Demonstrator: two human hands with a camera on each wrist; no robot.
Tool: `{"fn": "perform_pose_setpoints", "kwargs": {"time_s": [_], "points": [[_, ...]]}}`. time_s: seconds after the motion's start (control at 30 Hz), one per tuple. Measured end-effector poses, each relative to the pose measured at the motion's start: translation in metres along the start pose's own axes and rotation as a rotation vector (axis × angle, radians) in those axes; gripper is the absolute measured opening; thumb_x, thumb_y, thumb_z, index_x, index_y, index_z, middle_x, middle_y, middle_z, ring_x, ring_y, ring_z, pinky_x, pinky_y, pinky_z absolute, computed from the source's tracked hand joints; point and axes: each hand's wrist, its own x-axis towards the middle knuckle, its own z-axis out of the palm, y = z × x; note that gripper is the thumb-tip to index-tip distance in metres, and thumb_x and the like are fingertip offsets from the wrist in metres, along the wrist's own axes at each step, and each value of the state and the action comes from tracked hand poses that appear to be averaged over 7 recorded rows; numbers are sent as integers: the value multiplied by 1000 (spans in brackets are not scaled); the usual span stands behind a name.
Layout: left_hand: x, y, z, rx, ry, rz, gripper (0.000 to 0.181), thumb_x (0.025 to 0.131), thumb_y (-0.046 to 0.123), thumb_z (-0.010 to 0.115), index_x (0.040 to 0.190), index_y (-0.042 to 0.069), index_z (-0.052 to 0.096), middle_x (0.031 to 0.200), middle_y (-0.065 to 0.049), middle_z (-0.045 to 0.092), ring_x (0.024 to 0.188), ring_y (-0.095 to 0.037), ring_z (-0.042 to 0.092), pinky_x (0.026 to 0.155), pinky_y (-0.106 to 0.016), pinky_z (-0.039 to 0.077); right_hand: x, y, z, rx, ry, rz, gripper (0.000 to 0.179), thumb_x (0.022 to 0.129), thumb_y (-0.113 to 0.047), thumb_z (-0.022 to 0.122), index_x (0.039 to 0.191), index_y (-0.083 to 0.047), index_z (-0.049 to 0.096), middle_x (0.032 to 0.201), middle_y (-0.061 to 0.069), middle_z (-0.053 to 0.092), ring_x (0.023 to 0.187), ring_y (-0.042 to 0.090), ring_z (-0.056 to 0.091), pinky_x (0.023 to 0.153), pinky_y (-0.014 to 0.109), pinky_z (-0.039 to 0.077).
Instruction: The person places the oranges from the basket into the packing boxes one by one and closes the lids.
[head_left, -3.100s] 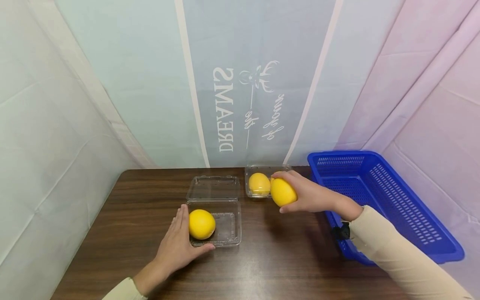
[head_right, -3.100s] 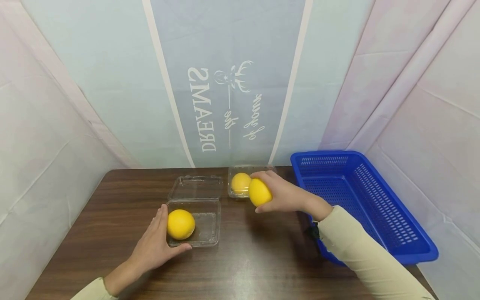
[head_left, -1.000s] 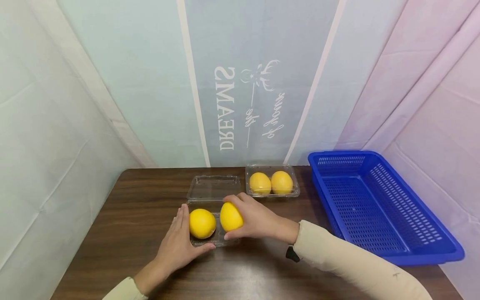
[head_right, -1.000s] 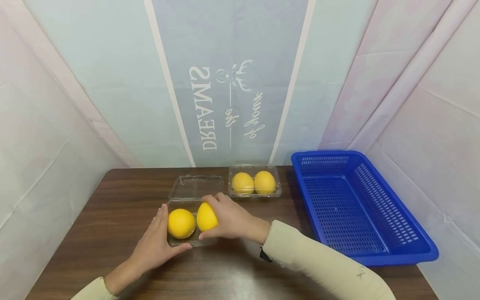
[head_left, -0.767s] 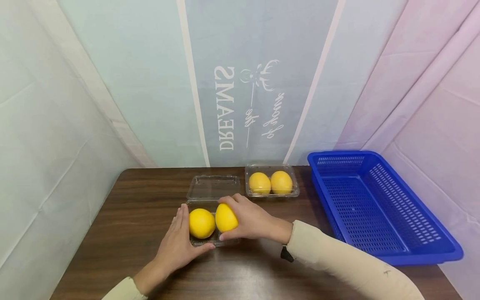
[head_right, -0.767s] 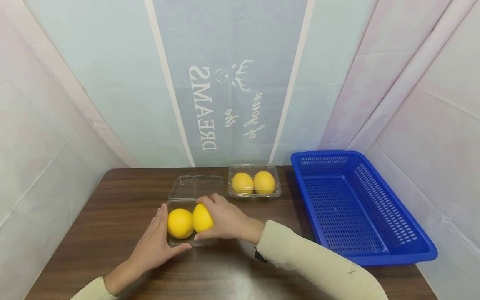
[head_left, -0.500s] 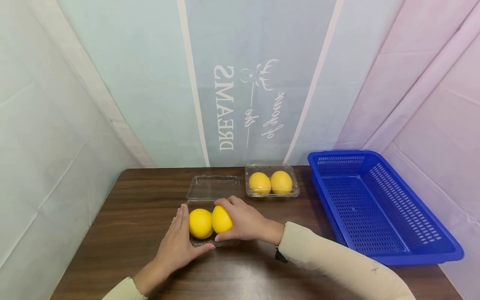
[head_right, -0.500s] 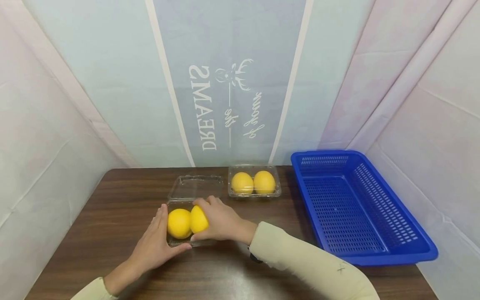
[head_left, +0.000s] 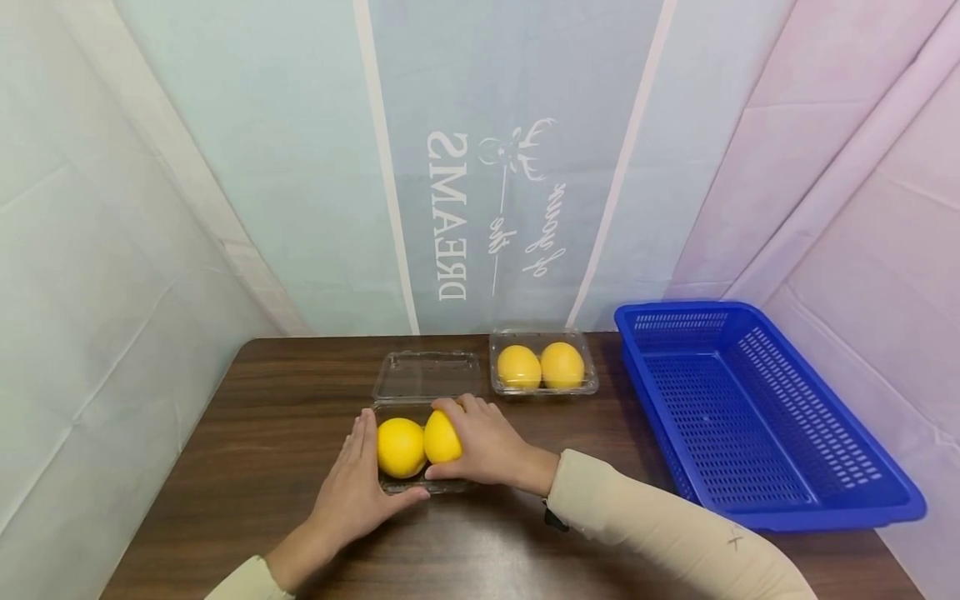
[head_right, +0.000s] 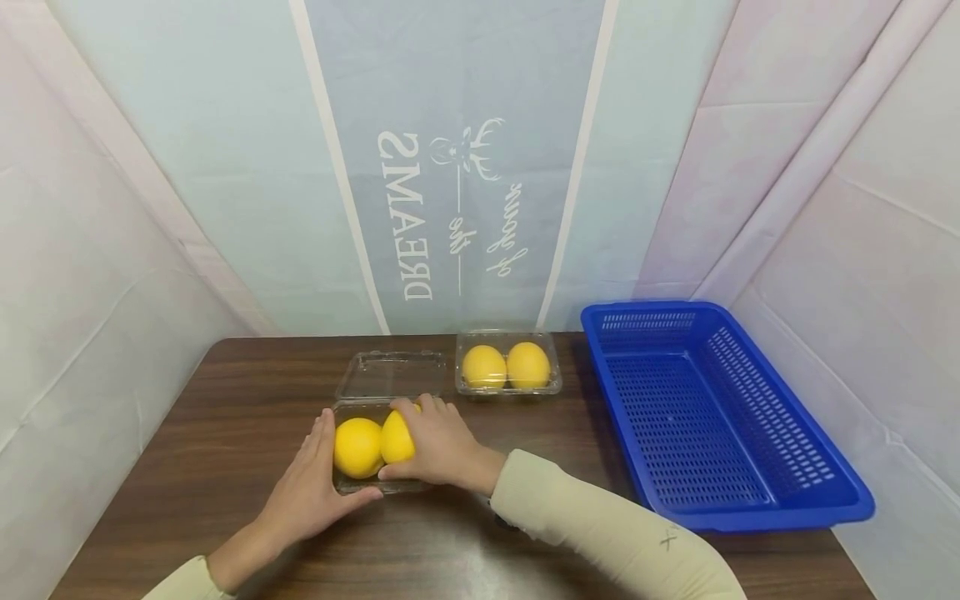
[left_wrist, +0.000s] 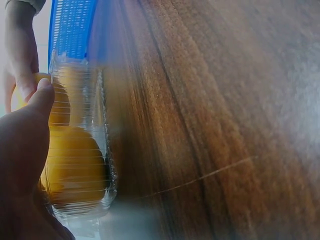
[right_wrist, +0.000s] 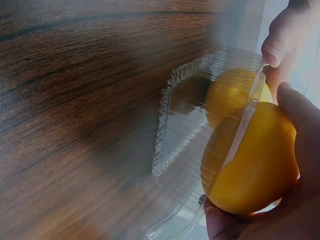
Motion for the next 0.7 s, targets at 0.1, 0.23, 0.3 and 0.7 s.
{"fn": "perform_pose_setpoints", "kwargs": {"time_s": [0.1,0.23,0.3,0.7], "points": [[-1,-1,0,-6,2,-2,139,74,82,67,159,-10,7,165,-30,9,153,-43,15,121,-57,22,1,0,2,9,-5,7,92,79,-63,79,150,-17,45,127,12,57,110,23,57,96,43,48],[-1,-2,1,-8,1,-7,139,74,83,67,159,-9,6,166,-30,8,153,-43,15,121,-57,22,1,1,3,16,-11,5,92,79,-62,80,150,-17,44,129,13,56,111,25,57,98,45,48],[-1,-2,0,-7,0,-7,139,74,84,65,159,-8,5,166,-30,8,153,-43,15,121,-57,22,2,1,3,13,-12,-3,92,78,-61,81,150,-17,44,129,13,56,111,25,57,97,45,48],[0,-2,1,-17,1,-10,141,73,88,60,160,-8,4,166,-30,9,152,-43,17,120,-57,24,1,-1,13,-59,-23,-27,93,78,-64,79,150,-18,44,131,13,54,115,27,56,94,40,46]]}}
